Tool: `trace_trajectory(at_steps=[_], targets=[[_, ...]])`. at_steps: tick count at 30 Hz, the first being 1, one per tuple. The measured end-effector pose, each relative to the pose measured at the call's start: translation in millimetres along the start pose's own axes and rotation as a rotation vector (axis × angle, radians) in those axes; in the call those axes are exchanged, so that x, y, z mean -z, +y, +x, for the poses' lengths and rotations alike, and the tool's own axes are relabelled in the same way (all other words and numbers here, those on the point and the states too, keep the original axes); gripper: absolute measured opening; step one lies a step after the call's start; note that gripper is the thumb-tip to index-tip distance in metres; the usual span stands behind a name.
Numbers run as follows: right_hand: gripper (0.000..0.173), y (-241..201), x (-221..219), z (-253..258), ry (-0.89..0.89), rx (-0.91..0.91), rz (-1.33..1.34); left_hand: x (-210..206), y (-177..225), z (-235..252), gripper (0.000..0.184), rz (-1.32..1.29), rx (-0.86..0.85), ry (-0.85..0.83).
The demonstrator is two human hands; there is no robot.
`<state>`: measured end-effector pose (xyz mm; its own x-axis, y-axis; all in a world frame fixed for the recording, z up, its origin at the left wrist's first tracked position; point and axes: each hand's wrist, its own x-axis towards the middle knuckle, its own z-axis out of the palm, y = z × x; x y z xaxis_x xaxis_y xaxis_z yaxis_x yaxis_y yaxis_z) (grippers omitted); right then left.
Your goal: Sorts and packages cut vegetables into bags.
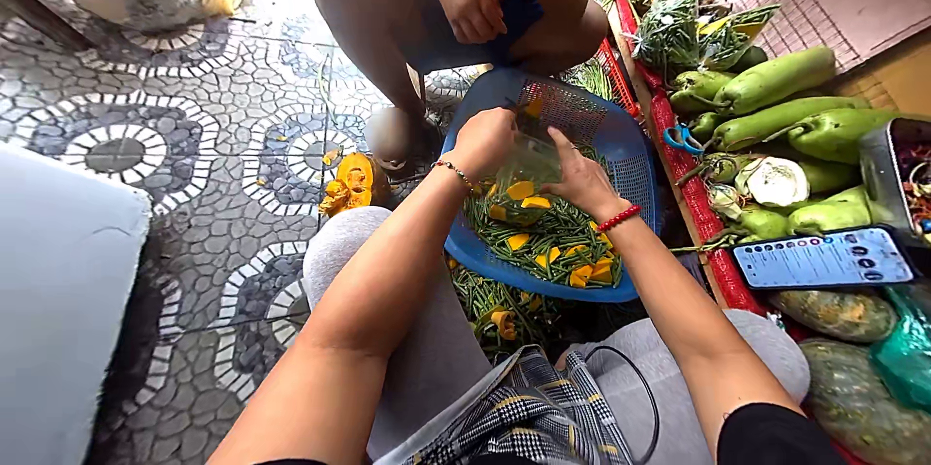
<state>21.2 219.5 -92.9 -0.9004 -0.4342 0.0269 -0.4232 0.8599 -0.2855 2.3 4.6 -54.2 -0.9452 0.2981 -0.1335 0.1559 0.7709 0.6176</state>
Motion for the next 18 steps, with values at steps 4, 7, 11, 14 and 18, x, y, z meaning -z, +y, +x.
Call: trace_trajectory(at_steps=[4,7,11,14,18], targets=[[0.035,-8,-3,23,-0.228,-0.037,-0.115,-1,0,-6,0.028,0.124,-0.006,-0.081],[0.024,-8,2,33,-0.353,0.020,-0.118,-2,16,-22,0.052,0.261,-0.007,-0.046],[0.026,-8,2,33,-0.305,-0.031,-0.020,-33,31,-10,0.114,0.364,-0.210,0.014],[0.027,-7,-3,32,-0.309,-0.034,-0.082,-66,8,20,0.117,0.384,-0.282,-0.040],[0.019,-4,4,30,-0.397,-0.026,-0.150,-69,3,33,0.082,0.445,-0.245,-0.194]])
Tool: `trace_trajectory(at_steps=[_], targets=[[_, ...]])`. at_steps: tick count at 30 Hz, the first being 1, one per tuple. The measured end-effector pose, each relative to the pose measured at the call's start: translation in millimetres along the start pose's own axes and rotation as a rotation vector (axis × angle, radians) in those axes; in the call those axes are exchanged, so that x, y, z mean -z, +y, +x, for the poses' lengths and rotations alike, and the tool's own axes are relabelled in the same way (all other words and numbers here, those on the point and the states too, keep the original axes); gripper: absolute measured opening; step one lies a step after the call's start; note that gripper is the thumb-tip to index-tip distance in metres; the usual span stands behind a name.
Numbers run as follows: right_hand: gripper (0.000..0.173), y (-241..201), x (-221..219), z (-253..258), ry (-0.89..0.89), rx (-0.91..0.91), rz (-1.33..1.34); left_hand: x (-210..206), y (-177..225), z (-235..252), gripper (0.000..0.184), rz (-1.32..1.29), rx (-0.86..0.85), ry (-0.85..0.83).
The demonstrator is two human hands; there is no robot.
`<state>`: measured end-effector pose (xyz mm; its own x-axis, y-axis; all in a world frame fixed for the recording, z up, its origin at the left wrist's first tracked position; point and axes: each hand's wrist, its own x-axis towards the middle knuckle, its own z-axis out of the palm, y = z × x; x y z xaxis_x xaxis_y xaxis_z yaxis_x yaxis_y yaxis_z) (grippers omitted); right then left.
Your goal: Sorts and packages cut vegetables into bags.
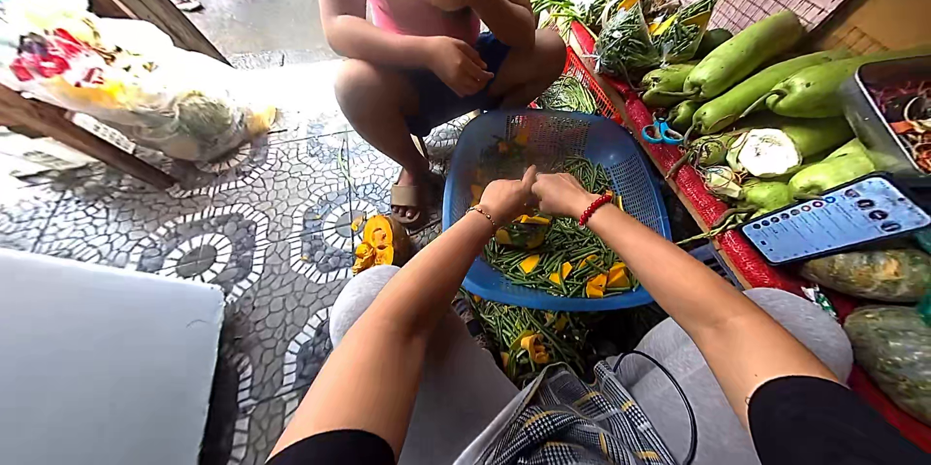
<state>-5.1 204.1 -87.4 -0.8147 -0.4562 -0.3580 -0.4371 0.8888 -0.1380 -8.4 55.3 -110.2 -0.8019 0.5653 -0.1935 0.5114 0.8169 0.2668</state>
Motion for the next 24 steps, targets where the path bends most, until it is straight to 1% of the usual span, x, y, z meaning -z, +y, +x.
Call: trace_trajectory(at_steps=[1,2,3,4,5,8,9,11,14,16,19,21,24], targets=[[0.023,1,0,0,-0.024,0.000,-0.025,4,1,0,0.065,0.011,0.005,-0.056],[0.032,1,0,-1,-0.049,-0.005,-0.055,9,2,1,0.044,0.040,0.012,-0.119],[0.041,-2,0,0,-0.076,-0.021,-0.086,15,3,1,0.032,0.085,0.016,-0.179],[0.046,-7,0,1,-0.104,-0.052,-0.100,20,5,2,0.026,0.130,0.024,-0.232],[0.046,-14,1,1,-0.135,-0.100,-0.098,23,8,3,0.023,0.164,0.048,-0.277],[0.026,-33,-3,2,-0.180,-0.245,-0.028,25,25,-1,0.020,0.196,0.204,-0.355],[0.024,-37,-5,1,-0.189,-0.276,-0.005,22,28,-2,0.020,0.197,0.245,-0.356],[0.024,-40,-14,-1,-0.163,-0.304,0.036,11,28,-4,0.020,0.184,0.285,-0.316],[0.023,-40,-39,-6,-0.040,-0.308,0.092,-11,27,-17,0.017,0.140,0.281,-0.211],[0.025,-42,-48,-11,0.006,-0.309,0.097,-24,28,-23,0.018,0.115,0.284,-0.174],[0.026,-42,-52,-13,0.032,-0.312,0.099,-18,37,-25,0.021,0.085,0.331,-0.187],[0.025,-44,-52,-13,0.027,-0.340,0.107,-16,42,-23,0.022,0.076,0.402,-0.193],[0.027,-56,-43,-7,-0.064,-0.456,0.140,-17,48,-16,0.028,0.072,0.519,-0.260]])
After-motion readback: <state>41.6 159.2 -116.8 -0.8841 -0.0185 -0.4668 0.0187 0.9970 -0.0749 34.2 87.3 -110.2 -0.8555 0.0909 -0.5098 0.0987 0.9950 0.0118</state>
